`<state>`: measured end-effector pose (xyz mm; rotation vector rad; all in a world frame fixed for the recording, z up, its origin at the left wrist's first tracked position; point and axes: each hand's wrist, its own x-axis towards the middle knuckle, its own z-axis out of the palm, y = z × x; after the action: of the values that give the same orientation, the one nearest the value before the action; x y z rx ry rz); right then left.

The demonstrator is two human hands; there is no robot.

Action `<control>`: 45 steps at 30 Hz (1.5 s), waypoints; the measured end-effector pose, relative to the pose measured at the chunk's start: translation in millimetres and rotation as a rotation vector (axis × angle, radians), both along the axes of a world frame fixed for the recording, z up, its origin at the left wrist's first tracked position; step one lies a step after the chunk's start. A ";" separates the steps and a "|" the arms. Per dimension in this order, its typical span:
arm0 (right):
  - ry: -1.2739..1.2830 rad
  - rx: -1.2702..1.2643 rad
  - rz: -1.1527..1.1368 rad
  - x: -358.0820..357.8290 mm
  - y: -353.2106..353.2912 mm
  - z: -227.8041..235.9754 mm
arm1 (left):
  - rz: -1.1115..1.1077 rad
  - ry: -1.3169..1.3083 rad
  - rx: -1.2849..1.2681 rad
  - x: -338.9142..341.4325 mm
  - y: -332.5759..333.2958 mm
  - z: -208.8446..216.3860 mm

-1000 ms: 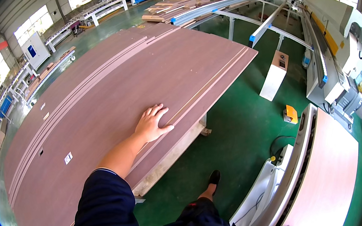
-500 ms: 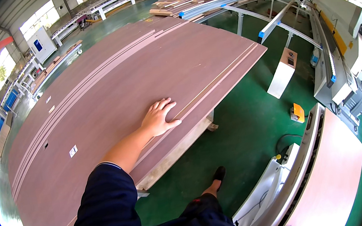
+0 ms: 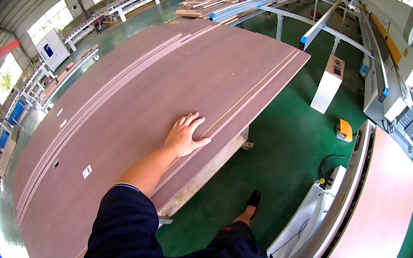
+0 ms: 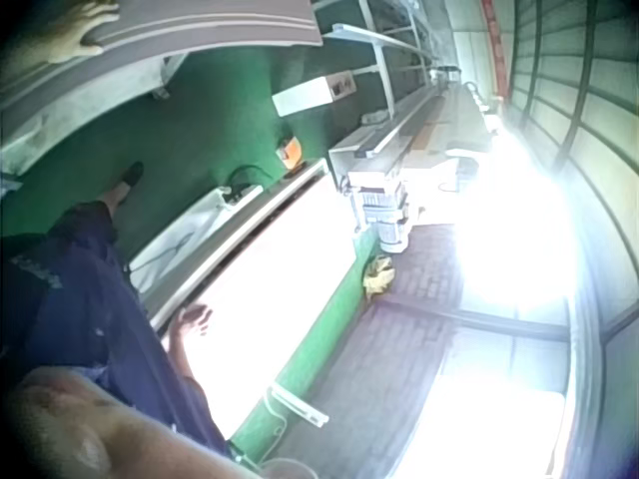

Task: The person picks up wooden panels from a stack and feeds them into an edge banding machine by hand, then retrieves the processed panels and stacks them onto a pile.

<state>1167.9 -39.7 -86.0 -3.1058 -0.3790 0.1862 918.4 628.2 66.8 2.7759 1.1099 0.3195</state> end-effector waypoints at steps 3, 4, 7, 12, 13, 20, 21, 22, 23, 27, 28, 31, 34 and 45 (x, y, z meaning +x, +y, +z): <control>-0.005 0.005 -0.009 -1.8 3.0 5.3 | -0.004 -0.005 0.005 -0.3 0.7 -2.1; -0.021 0.020 -0.005 -3.6 1.0 5.1 | -0.016 -0.007 0.012 4.2 1.6 -3.1; -0.040 -0.004 0.010 -3.8 -9.2 -4.1 | -0.045 -0.038 0.035 10.0 -0.7 -3.3; 0.144 0.049 -0.059 0.9 -0.4 -4.5 | -0.062 -0.076 0.101 -2.8 3.5 -3.7; 0.042 0.104 -0.051 -2.8 6.3 -3.1 | -0.050 -0.072 0.105 -5.3 5.6 -6.1; -0.061 0.160 -0.048 -5.0 6.0 -8.9 | -0.038 -0.054 0.038 3.4 5.1 -5.2; -0.062 0.161 -0.051 -4.9 6.7 -7.8 | -0.039 -0.053 0.036 4.8 5.6 -5.7; -0.059 0.155 -0.056 -4.9 7.1 -6.5 | -0.039 -0.053 0.035 5.1 5.5 -5.9; -0.056 0.149 -0.061 -5.2 7.1 -6.0 | -0.041 -0.052 0.036 4.4 5.3 -5.9; -0.069 0.162 -0.042 -4.9 5.9 -7.4 | -0.037 -0.056 0.024 2.1 4.9 -5.1; -0.069 0.157 -0.044 -4.6 6.5 -7.7 | -0.035 -0.052 0.022 1.7 4.8 -4.7; -0.069 0.152 -0.050 -4.7 8.5 -6.8 | -0.024 -0.043 0.019 2.0 3.7 -3.7; -0.073 0.153 -0.052 -4.7 8.1 -8.5 | -0.023 -0.037 0.022 1.9 4.0 -3.7; -0.050 0.166 -0.074 -8.7 14.9 3.3 | -0.019 -0.034 0.027 1.7 4.5 -5.0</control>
<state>1159.2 -24.8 -82.7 -2.9591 -0.2642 0.0719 920.1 632.7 61.8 2.7916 1.0787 0.3811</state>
